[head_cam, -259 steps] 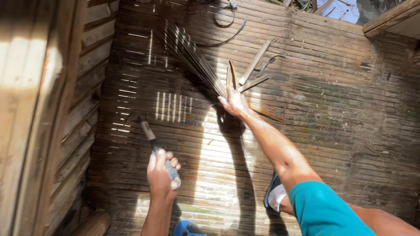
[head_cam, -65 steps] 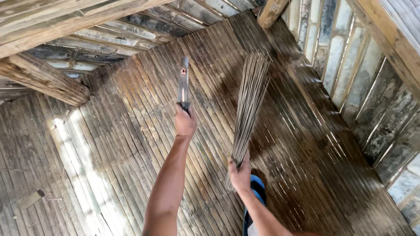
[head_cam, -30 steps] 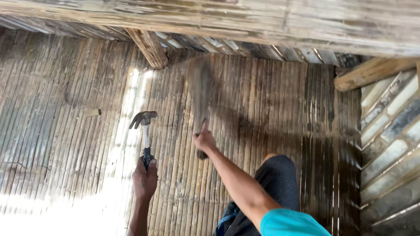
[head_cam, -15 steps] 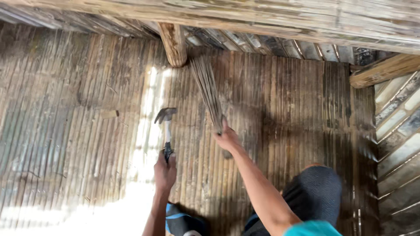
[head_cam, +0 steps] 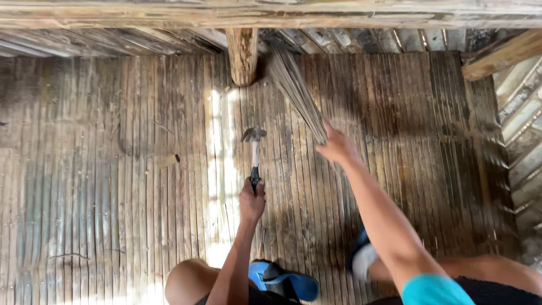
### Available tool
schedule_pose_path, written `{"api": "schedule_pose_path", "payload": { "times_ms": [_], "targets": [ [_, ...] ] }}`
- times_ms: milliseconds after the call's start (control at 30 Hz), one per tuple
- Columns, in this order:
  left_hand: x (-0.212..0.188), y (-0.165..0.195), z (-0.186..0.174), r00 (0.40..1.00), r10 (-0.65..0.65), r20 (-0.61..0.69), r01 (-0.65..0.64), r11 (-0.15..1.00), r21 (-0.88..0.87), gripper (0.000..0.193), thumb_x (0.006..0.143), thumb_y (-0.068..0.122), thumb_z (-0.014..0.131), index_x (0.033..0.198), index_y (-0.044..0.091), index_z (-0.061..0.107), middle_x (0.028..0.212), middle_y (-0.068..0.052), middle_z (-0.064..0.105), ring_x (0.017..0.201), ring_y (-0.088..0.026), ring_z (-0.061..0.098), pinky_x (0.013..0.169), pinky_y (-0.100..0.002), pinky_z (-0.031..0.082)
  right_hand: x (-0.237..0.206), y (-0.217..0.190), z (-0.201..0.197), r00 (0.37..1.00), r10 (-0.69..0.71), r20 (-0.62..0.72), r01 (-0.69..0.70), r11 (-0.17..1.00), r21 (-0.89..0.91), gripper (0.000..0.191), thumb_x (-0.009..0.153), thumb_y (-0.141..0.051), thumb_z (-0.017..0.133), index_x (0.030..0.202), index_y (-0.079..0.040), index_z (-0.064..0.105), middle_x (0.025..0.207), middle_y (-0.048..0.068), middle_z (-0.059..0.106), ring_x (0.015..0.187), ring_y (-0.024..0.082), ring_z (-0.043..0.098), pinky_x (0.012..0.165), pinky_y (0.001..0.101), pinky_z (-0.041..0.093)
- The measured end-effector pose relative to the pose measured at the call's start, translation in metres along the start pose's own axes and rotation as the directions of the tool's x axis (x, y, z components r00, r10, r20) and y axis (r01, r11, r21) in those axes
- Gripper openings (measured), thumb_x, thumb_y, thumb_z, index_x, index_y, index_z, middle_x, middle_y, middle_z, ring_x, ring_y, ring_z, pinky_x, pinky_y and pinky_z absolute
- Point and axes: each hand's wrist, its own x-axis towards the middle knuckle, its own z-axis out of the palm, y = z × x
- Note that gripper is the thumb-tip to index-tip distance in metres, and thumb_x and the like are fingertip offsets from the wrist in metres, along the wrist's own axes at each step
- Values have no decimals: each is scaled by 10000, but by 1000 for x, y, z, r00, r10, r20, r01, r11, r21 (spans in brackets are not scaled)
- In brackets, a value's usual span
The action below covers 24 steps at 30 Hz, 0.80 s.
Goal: The person sweeps a bamboo floor using a traditional broom and a hammer. They gather debris and sweep it into a pile, occasionally using the hammer to assist in moving the debris.
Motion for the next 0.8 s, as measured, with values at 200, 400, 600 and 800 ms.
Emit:
{"api": "schedule_pose_path", "payload": {
  "times_ms": [200,400,600,800],
  "targets": [
    [-3,-4,0,998,61,31,-58,994,-92,261,1014,292,613,981,39,563,642,-44,601,527,-138,583,481,-347,480,3,18,-2,999,-32,33,37,985,-169,940,945,-296,674,1658,-358,65,1397,201,593,466,70,418,394,257,357],
    [-1,-5,1,995,-83,52,92,975,-203,270,1019,287,602,953,31,548,635,-44,564,503,-136,537,442,-341,439,3,4,-6,999,-3,40,5,999,-45,948,937,-264,685,1654,-362,71,1446,208,559,498,79,439,400,248,397],
    [8,-3,9,992,-127,-21,123,983,-134,247,1018,277,598,945,46,551,632,-26,584,489,-119,556,436,-325,450,-19,36,4,995,59,78,-64,995,70,982,892,-237,702,1638,-413,88,1420,149,587,526,65,541,403,225,452],
    [10,-2,4,986,-160,-41,152,976,-154,186,1033,225,559,966,52,555,645,-26,569,509,-107,516,432,-326,409,-10,10,80,997,-34,-70,46,982,182,997,891,-263,738,1613,-291,51,1511,181,454,467,93,550,333,248,437]
  ]
}}
